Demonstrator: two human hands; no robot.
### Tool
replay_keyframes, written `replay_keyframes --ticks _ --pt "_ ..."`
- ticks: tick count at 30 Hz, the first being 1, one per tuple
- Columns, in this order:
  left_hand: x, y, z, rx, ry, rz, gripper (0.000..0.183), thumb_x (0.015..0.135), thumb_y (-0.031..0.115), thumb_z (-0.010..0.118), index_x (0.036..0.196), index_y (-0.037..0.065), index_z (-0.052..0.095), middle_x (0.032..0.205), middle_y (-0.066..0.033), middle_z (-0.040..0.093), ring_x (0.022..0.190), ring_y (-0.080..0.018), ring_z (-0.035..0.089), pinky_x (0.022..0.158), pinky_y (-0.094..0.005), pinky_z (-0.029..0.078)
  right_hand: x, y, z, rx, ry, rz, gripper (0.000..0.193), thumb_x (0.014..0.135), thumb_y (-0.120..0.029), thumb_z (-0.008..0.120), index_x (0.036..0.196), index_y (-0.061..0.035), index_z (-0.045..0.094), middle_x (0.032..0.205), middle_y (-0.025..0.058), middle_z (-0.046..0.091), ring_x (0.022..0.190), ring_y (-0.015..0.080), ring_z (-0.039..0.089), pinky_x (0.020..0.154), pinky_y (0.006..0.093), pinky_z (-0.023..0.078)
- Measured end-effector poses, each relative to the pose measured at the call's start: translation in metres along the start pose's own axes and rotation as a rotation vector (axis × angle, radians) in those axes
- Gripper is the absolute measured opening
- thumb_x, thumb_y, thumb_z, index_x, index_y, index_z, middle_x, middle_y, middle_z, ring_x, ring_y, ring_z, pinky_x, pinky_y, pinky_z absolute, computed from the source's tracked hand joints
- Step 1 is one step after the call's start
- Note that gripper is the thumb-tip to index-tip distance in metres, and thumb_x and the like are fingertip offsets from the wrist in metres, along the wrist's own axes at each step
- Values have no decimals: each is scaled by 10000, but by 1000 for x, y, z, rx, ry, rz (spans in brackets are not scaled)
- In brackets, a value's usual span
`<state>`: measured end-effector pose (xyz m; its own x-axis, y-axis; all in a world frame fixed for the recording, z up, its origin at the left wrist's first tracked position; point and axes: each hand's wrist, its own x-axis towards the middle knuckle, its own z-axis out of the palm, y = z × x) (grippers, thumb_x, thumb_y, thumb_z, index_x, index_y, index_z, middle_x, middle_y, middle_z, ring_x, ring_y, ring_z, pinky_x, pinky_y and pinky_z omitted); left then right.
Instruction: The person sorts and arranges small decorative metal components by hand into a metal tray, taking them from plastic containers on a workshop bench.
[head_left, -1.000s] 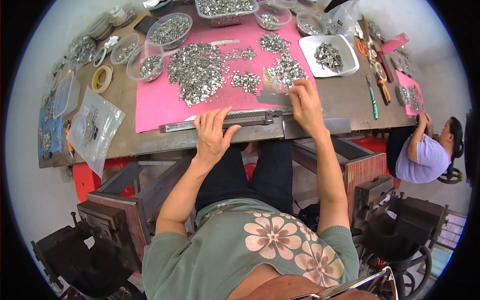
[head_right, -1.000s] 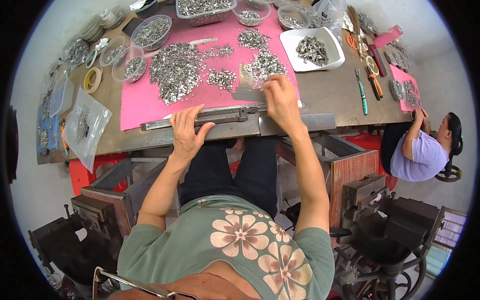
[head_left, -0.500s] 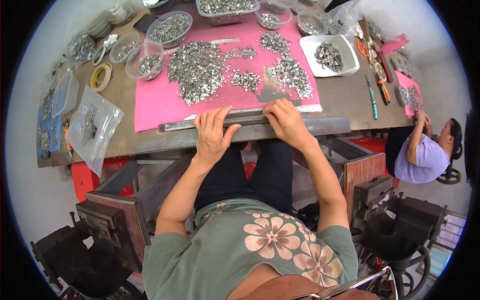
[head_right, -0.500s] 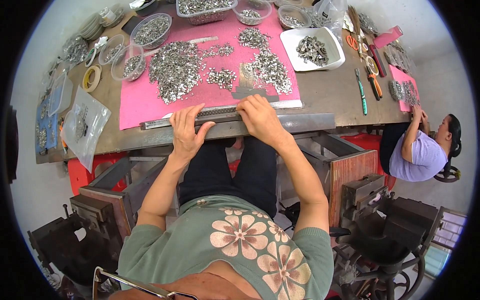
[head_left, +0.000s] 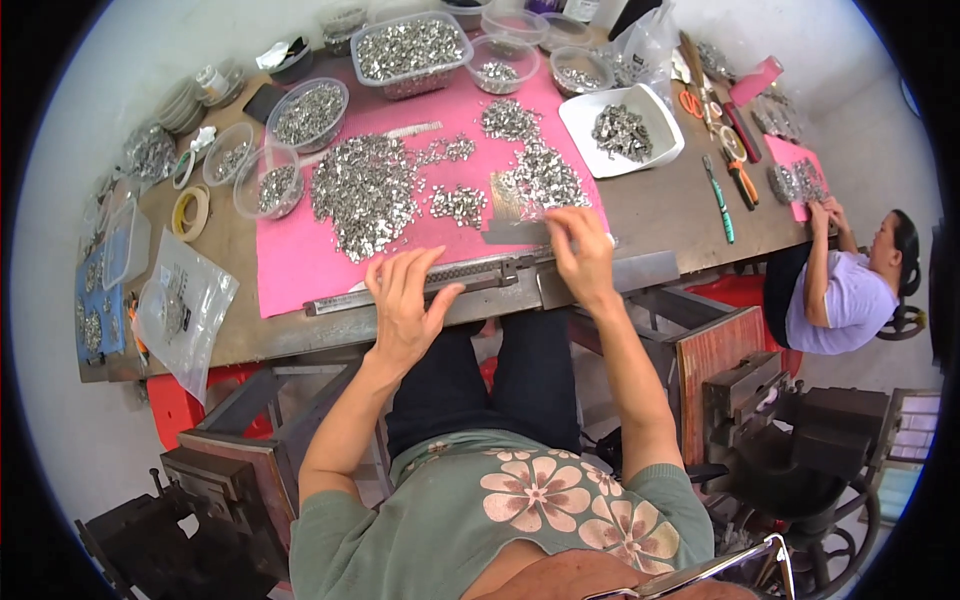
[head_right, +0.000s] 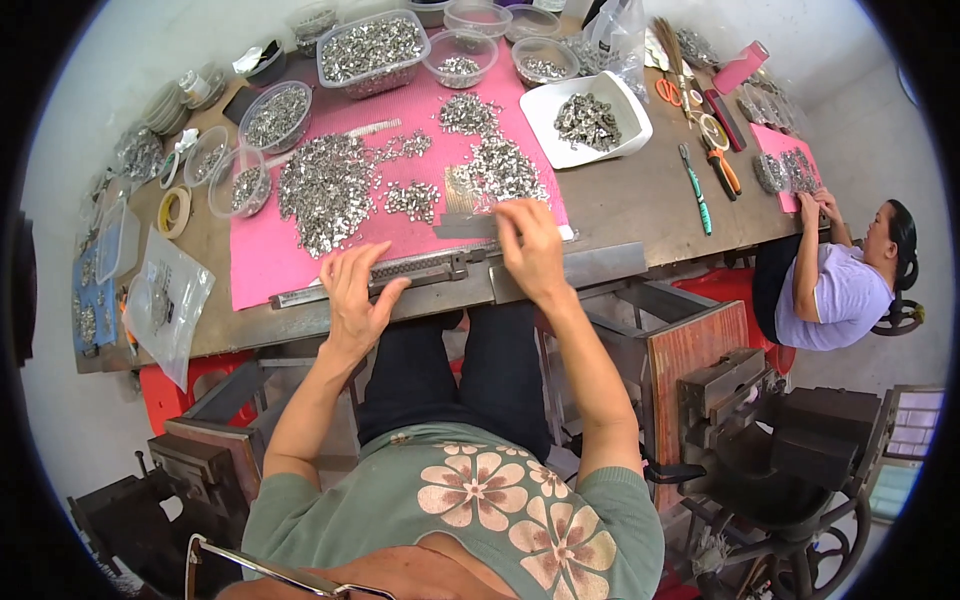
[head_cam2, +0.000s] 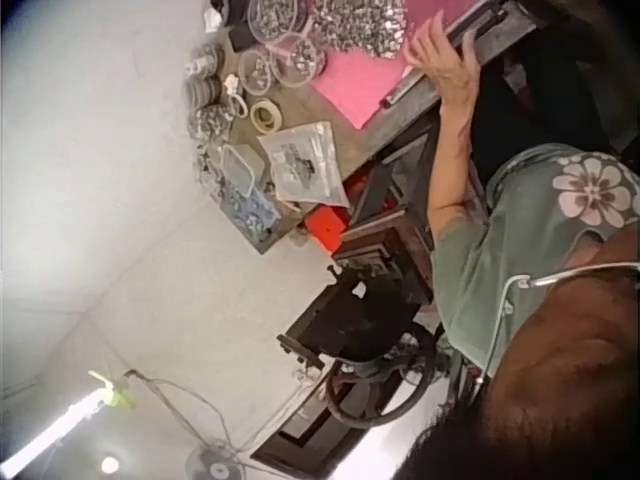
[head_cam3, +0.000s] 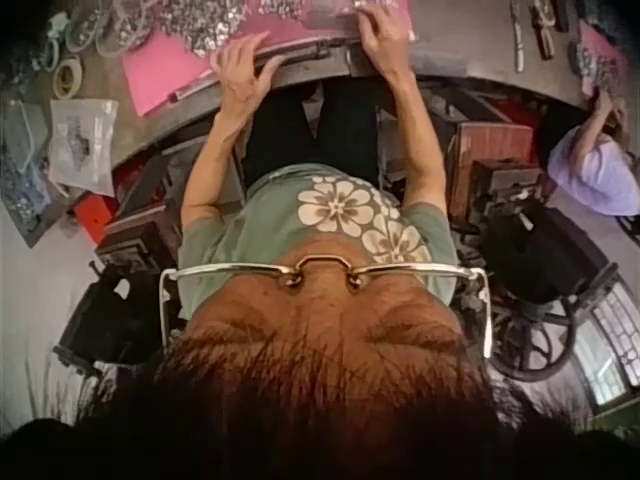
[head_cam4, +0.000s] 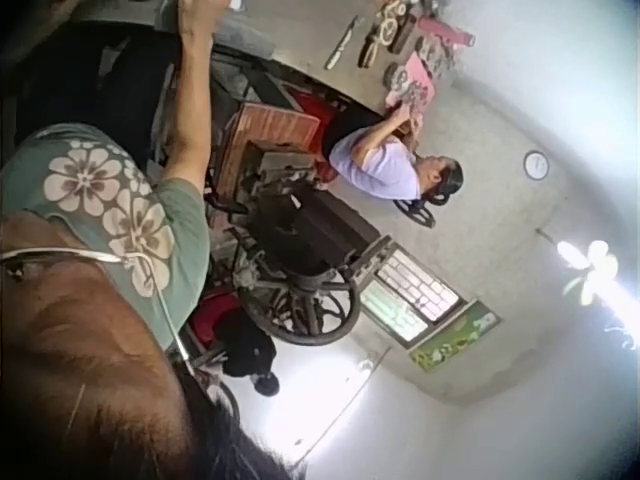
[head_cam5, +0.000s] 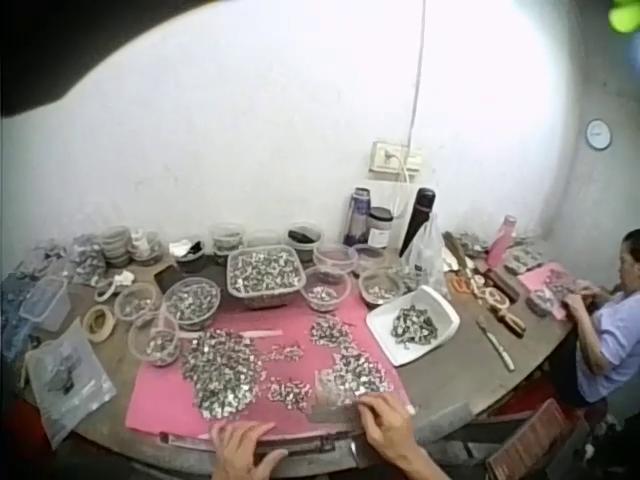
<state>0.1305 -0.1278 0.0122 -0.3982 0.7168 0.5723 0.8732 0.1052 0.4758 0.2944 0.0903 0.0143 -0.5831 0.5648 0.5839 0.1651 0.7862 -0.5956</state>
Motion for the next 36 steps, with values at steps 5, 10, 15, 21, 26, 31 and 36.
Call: replay_keyframes --ticks 5,10,15,21,26,31,36 --pt "85 -10 42 -27 -67 187 251 870 168 751 1114 134 705 1065 -41 653 1085 -242 584 1067 -516 303 49 31 5 -228 40 -147 148 855 -25 721 1001 -44 733 866 117 637 855 312 609 792 407 498" --pt "141 -25 107 10 -168 189 214 879 164 740 1092 160 719 1001 -42 639 1062 -254 581 1057 -557 299 66 40 32 -362 -106 -94 154 843 -119 745 986 -64 740 889 118 620 912 326 600 817 446 476" --pt "157 -17 128 59 -282 157 167 867 197 751 1020 145 708 1000 -60 646 1066 -301 578 1002 -603 315 66 56 35 -418 -161 -35 103 847 -147 727 906 -66 705 938 125 630 943 327 596 853 461 445" --pt "163 -21 124 -23 -304 144 96 891 195 710 962 135 687 915 -42 674 981 -276 608 974 -565 319 64 41 20 -249 -108 -52 66 850 -105 716 891 -63 686 892 101 636 891 314 609 822 451 444" --pt "145 -22 90 -189 -266 156 59 903 190 695 916 133 690 844 -17 657 903 -241 604 998 -504 315 41 7 5 -62 -223 -80 69 834 -77 738 871 -54 684 826 101 630 834 315 614 777 437 449" --pt "90 -17 61 -127 -344 240 72 882 174 731 951 154 730 869 -5 626 922 -215 590 1015 -476 315 15 0 7 -66 -291 -143 84 831 -49 760 906 -39 723 803 109 623 755 286 606 687 387 468" --pt "76 -20 54 -95 -242 148 135 865 181 759 999 179 763 868 0 607 923 -204 580 1012 -458 316 12 2 -4 3 -274 -46 93 837 -18 747 926 -18 720 828 106 634 788 283 625 716 382 491"
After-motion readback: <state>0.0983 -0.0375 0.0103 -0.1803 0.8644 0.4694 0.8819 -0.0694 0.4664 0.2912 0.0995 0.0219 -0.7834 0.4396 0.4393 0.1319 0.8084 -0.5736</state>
